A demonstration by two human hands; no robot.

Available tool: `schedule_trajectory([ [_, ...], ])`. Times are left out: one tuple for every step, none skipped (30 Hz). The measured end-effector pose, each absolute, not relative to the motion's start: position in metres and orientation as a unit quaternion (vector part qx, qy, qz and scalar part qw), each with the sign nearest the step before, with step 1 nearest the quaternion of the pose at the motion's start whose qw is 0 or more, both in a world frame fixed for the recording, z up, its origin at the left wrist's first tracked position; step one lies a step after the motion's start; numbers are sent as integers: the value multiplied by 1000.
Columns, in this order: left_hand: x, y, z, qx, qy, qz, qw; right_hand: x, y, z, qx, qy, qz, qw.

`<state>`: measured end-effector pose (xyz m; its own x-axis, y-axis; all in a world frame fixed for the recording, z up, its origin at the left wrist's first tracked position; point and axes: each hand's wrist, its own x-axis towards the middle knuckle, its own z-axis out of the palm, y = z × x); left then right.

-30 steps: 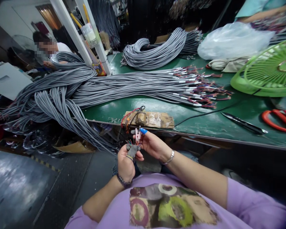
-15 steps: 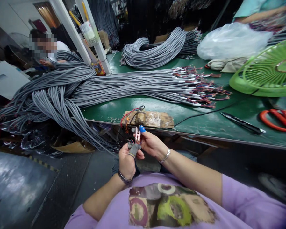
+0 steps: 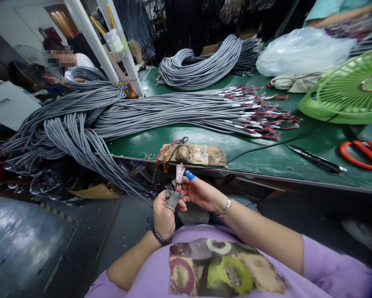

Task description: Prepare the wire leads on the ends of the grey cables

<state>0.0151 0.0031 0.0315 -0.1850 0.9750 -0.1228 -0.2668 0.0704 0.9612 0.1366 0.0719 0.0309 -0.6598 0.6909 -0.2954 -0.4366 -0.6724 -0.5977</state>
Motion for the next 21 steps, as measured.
schedule_trajectory([
  [14,2,31,362,506,579,527,139,70,31,-268,-279,869,309],
  [14,0,30,375,511,573,520,141,68,32,-283,-313,855,301],
  [13,-1,29,389,516,565,512,143,67,33,-300,-345,838,299],
  [12,-1,28,404,523,558,502,145,66,35,-314,-375,819,300],
  [12,-2,28,418,529,548,495,146,66,36,-321,-403,802,303],
  [11,-2,28,431,534,534,494,147,65,38,-321,-426,788,306],
  [10,-2,28,443,536,515,502,148,65,39,-315,-446,780,305],
  [10,-2,29,453,535,492,517,148,64,40,-308,-463,775,300],
  [10,-2,29,459,531,469,536,149,64,41,-305,-475,772,293],
  [9,-1,30,462,527,450,553,149,63,41,-306,-485,767,288],
  [9,-1,30,461,524,437,567,149,63,41,-314,-491,760,287],
  [9,-1,30,459,522,431,576,149,63,40,-326,-496,750,292],
  [10,-1,31,455,520,432,579,149,63,39,-340,-499,739,300],
  [10,-2,31,450,519,440,579,150,64,37,-352,-497,730,309],
  [10,-2,31,445,517,451,576,150,65,34,-364,-492,724,320],
  [10,-3,31,439,514,464,572,150,66,31,-373,-480,722,332],
  [10,-3,31,432,511,479,568,150,67,29,-380,-460,724,346],
  [9,-3,31,426,509,493,563,150,69,26,-388,-432,730,360],
  [9,-3,31,420,506,505,559,150,71,24,-395,-396,741,372],
  [9,-2,32,415,504,513,557,150,73,23,-401,-355,755,379],
  [9,-2,32,410,502,521,556,150,74,23,-402,-316,772,379],
])
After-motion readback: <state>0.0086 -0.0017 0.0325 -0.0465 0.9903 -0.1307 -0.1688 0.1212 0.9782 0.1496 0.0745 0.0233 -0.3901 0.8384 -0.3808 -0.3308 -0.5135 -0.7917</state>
